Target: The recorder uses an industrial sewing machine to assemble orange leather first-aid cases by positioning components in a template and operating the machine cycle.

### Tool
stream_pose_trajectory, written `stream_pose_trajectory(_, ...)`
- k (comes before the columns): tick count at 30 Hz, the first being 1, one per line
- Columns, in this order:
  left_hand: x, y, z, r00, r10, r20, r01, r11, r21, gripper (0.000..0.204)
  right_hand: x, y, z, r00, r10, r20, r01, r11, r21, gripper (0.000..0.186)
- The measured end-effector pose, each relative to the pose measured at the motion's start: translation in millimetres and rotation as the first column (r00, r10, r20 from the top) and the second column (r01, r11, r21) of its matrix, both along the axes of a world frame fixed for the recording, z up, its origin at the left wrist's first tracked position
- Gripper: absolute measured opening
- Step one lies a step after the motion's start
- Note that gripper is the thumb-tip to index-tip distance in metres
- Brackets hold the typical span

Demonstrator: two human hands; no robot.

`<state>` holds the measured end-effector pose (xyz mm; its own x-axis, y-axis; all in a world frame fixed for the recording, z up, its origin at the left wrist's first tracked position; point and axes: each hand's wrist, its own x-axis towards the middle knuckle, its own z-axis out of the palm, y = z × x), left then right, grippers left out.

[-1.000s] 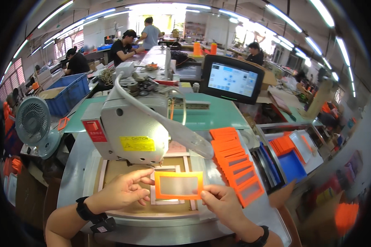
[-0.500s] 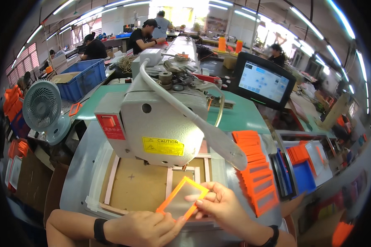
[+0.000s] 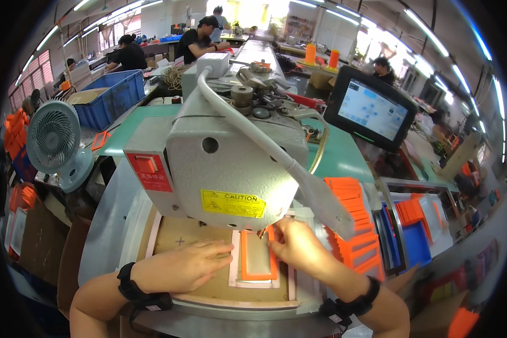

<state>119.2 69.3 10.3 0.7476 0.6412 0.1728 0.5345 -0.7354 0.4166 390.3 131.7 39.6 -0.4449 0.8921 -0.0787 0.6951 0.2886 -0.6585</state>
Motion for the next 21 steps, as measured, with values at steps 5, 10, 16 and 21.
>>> stream_pose_trajectory(5, -3.1, 2.0, 5.6, 1.000, -0.022, 0.012, 0.022, 0.998, -0.051, 0.044, -9.3, -6.0, 7.1, 0.981, -0.020, 0.193, 0.018, 1.000, 0.011, 0.018)
stream_pose_trajectory(10, -3.3, 1.9, 5.6, 1.000, -0.023, 0.011, 0.023, 1.000, -0.020, 0.044, -9.4, -4.4, 2.2, 0.993, -0.020, 0.114, 0.017, 0.999, 0.032, 0.019)
stream_pose_trajectory(16, -1.9, 1.7, 8.5, 1.000, 0.000, 0.011, 0.000, 0.999, -0.049, 0.043, -1.3, 2.5, -11.2, 0.995, -0.088, 0.045, 0.093, 0.987, -0.132, 0.023)
stream_pose_trajectory(21, -1.3, 1.9, 3.9, 1.000, 0.013, 0.029, -0.012, 0.999, -0.034, 0.044, -6.4, -2.3, -7.6, 0.994, 0.071, 0.085, -0.083, 0.984, 0.157, 0.018)
